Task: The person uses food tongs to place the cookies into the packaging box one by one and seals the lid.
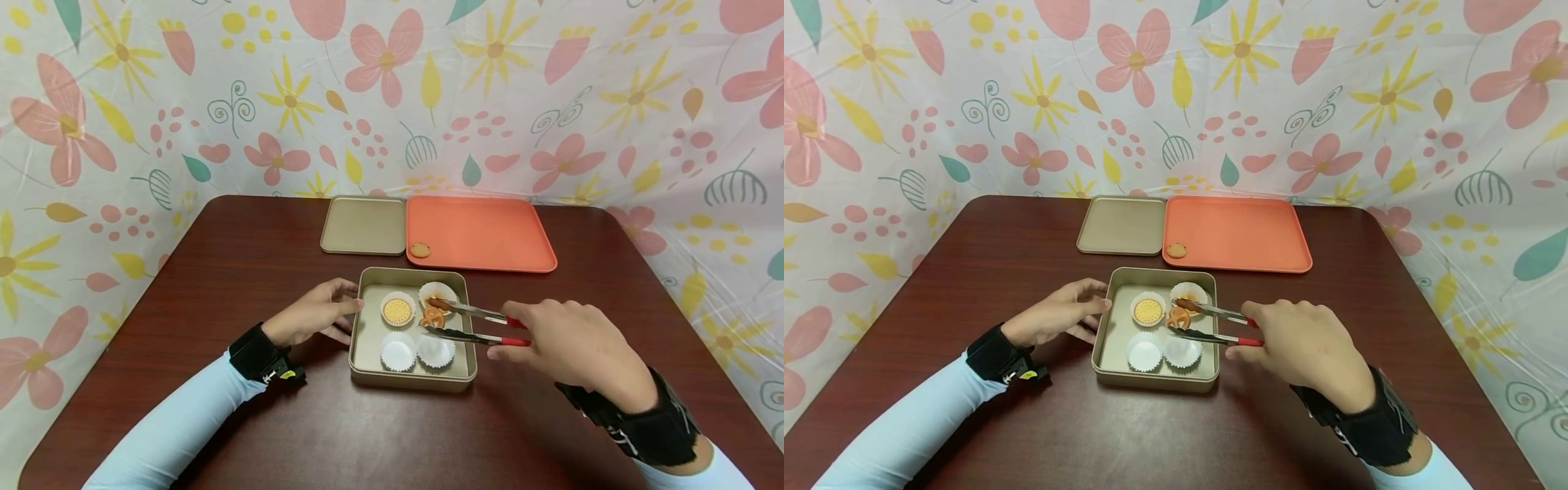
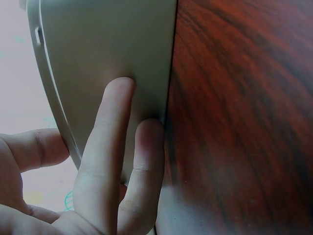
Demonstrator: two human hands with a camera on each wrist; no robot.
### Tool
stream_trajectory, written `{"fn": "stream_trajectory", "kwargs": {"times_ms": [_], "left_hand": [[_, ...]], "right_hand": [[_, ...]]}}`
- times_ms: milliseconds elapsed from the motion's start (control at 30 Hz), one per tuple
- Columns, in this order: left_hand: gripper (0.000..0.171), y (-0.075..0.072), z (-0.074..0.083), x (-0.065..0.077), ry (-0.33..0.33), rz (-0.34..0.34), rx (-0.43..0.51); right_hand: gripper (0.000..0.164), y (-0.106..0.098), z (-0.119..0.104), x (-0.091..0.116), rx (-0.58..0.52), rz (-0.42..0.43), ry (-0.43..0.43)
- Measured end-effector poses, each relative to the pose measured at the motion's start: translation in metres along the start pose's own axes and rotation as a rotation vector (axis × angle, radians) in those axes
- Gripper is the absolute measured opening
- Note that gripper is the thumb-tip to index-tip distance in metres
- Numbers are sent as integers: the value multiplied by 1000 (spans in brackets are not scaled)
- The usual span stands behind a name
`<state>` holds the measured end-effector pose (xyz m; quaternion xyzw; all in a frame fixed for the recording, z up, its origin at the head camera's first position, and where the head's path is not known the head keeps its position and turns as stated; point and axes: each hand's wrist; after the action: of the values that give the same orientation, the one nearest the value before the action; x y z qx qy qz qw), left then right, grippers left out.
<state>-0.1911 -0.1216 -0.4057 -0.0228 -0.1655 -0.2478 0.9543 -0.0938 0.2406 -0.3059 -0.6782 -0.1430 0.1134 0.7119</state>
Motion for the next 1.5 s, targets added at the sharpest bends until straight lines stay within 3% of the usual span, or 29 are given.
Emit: {"fn": "stream_trajectory", "kwargs": {"times_ms": [500,1000,1333,1500], "left_hand": [[56,0,0,1,4,-11,3],[56,0,0,-1,0,-3,0],[54,1,0,0,3,-9,-5],[55,2,1,0,-4,-2,0]], "right_hand": [[58,14,3,4,22,-2,-28],[50,11,1,4,23,-56,-26],[62,13,0,3,35,-82,-43],[56,13,-1,2,35,-81,-37]]}}
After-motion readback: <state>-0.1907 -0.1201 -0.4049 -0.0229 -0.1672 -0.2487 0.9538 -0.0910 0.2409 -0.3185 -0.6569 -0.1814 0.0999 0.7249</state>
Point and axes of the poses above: each hand's wrist, its own x-axis away from the middle knuckle, its own y-axis out of the palm, z = x × y, and after that the axes turned 5 degrees about x, right-handed
